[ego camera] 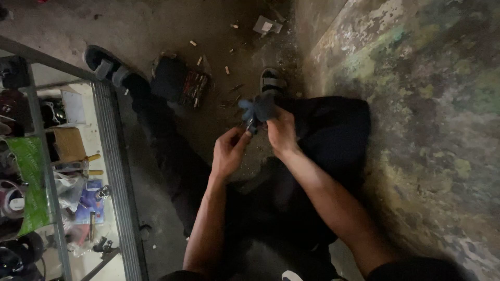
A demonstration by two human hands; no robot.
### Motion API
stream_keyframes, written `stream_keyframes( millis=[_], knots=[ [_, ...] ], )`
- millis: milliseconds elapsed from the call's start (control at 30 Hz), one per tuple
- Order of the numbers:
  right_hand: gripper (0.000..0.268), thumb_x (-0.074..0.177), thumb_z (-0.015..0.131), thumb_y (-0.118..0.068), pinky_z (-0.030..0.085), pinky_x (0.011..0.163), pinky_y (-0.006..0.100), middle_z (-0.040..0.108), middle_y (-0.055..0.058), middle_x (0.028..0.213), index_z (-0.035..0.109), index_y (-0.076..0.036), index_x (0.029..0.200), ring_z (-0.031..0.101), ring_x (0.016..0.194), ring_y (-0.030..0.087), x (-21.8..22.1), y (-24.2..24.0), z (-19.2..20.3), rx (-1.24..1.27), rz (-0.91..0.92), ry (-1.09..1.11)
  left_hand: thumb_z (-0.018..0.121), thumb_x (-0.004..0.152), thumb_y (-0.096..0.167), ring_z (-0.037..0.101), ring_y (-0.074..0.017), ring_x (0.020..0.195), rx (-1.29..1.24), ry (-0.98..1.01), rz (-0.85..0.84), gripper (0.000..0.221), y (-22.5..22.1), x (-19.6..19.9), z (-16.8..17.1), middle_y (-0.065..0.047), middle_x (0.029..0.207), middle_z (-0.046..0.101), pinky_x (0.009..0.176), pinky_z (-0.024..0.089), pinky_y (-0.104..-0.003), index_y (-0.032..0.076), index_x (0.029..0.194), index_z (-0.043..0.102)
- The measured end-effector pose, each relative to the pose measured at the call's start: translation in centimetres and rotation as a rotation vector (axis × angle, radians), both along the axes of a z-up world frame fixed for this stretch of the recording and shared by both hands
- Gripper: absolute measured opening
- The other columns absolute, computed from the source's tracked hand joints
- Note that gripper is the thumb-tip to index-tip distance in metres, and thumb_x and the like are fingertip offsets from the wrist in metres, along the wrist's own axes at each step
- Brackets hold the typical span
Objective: The person cleans small motorcycle engine components using a cloth and a pick tool while sitting in a workshop.
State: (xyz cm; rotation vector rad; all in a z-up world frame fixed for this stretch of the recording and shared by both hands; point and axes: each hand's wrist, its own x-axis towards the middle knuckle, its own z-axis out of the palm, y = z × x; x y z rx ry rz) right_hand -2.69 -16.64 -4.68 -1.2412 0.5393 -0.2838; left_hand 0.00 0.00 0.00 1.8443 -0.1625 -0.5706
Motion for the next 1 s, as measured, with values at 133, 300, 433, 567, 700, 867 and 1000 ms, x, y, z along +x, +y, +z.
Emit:
stream_keyframes(
  millis=[133,300,433,567,700,867,1000],
  knots=[
    [0.026,0.103,0.065,-0.029,0.039,0.065,0.026,0.057,-0.008,0.077,0.068,-0.007,0.089,0.049,0.073,0.004,-0.2,0.4,0.0,-0.068,0.037,0.003,0.070,0.098,0.028,0.053,-0.0071,0.064,0.028,-0.065,-0.013,0.025,0.4,-0.3,-0.3,-0.001,0.067,0.062,0.058,0.044,-0.027,0.003,0.092,0.072],
    [0.018,0.098,0.067,-0.024,0.036,0.062,0.025,0.056,-0.008,0.076,0.069,-0.009,0.089,0.047,0.070,0.004,0.1,0.2,-2.4,0.074,-0.094,0.015,0.070,0.097,0.029,0.057,-0.0087,0.064,0.026,-0.049,0.017,0.026,0.0,-0.3,1.5,-0.003,0.070,0.067,0.059,0.047,-0.029,0.004,0.093,0.074],
    [0.028,0.103,0.068,-0.028,0.040,0.063,0.028,0.060,-0.004,0.076,0.067,-0.004,0.089,0.050,0.068,0.007,0.0,-0.4,-1.5,0.155,-0.091,-0.045,0.070,0.097,0.028,0.056,-0.0105,0.063,0.075,-0.074,0.024,0.025,0.8,-0.3,0.3,-0.004,0.069,0.066,0.058,0.047,-0.030,0.004,0.093,0.075],
    [0.032,0.101,0.067,-0.029,0.050,0.077,0.031,0.071,0.004,0.094,0.073,0.000,0.113,0.062,0.087,0.012,-0.1,-0.7,0.3,-0.290,0.128,-0.081,0.071,0.096,0.025,0.057,-0.0132,0.062,0.109,-0.146,0.036,0.024,1.2,0.0,1.2,-0.007,0.069,0.065,0.058,0.047,-0.031,0.002,0.095,0.074],
    [0.028,0.098,0.068,-0.023,0.055,0.088,0.035,0.076,0.011,0.106,0.073,-0.001,0.115,0.072,0.101,0.019,0.0,-0.6,-0.4,-0.497,0.202,-0.053,0.070,0.097,0.022,0.061,-0.0113,0.070,0.016,-0.177,0.116,0.023,2.9,0.5,-0.8,-0.007,0.076,0.069,0.063,0.049,-0.030,-0.001,0.098,0.074],
    [0.023,0.093,0.064,-0.011,0.054,0.088,0.034,0.078,0.009,0.102,0.073,-0.001,0.111,0.070,0.098,0.016,-0.1,0.4,-0.9,-0.457,0.269,-0.045,0.070,0.099,0.020,0.062,-0.0083,0.077,-0.106,-0.213,0.213,0.021,2.8,0.7,-0.3,-0.004,0.084,0.071,0.068,0.051,-0.028,-0.001,0.100,0.072],
    [0.015,0.095,0.066,-0.007,0.053,0.083,0.032,0.077,0.008,0.096,0.074,-0.001,0.107,0.066,0.093,0.013,-0.2,0.9,-1.0,-0.425,0.287,0.065,0.071,0.099,0.014,0.060,-0.0083,0.078,-0.296,-0.097,0.330,0.015,1.6,0.3,-2.3,-0.002,0.087,0.069,0.069,0.049,-0.027,0.000,0.103,0.068]
  ],
)
